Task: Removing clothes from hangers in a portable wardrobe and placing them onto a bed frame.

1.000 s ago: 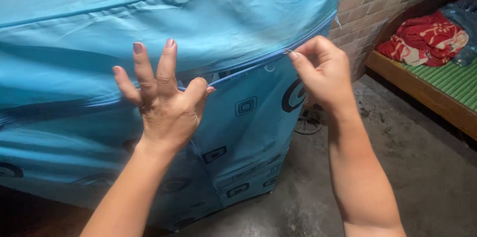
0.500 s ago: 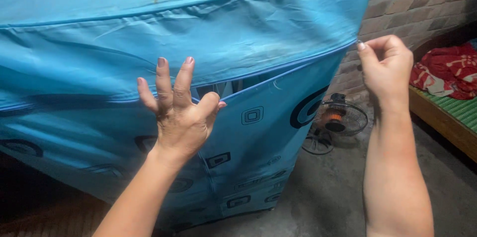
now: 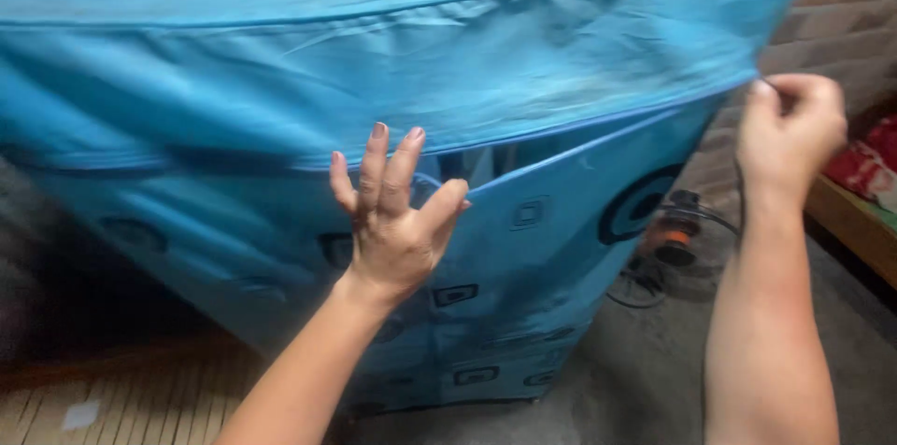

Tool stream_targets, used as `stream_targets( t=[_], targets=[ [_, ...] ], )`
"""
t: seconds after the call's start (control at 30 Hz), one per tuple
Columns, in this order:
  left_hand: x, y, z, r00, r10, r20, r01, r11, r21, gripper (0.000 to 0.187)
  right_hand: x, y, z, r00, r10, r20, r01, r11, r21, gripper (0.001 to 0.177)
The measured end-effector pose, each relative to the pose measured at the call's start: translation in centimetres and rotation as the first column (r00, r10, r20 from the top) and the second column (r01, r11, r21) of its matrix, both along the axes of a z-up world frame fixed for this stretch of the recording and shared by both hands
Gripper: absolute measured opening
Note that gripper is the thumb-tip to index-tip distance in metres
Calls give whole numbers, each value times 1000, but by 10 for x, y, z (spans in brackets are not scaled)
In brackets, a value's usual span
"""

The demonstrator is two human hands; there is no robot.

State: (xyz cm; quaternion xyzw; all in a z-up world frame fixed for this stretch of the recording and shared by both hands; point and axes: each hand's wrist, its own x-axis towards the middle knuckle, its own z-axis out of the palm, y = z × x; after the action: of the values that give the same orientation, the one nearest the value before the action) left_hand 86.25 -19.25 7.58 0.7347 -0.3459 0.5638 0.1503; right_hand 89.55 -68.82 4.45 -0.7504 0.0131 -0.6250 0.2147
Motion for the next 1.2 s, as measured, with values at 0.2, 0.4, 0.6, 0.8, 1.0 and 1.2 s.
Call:
stream_targets(
  t=[0.2,0.4,0.6,0.8,1.0,1.2],
  targets=[
    [-4,85,-26,979,-48,-198,-16,951,-308,10,-95,218,40,862,487,143,-505,796,335,8],
    [-22,83,11,992,97,-85,-114,967,-227,15,-74,371,68,726,585,-362,-561,808,182,27],
    [-21,83,29,984,175,-24,-177,971,-160,18,-46,410,75,825,225,-518,-239,970,40,32],
    [-12,78,18,903,-229,-364,77,919,-387,9,-17,386,29,619,634,-463,-468,772,430,27],
    [-14,55,33,884,-298,-361,116,887,-447,18,-36,384,43,181,898,402,-451,-287,845,13],
    [-15,38,41,929,-179,-323,49,927,-372,25,-41,385,39,236,864,446,-495,-288,820,11]
  ],
)
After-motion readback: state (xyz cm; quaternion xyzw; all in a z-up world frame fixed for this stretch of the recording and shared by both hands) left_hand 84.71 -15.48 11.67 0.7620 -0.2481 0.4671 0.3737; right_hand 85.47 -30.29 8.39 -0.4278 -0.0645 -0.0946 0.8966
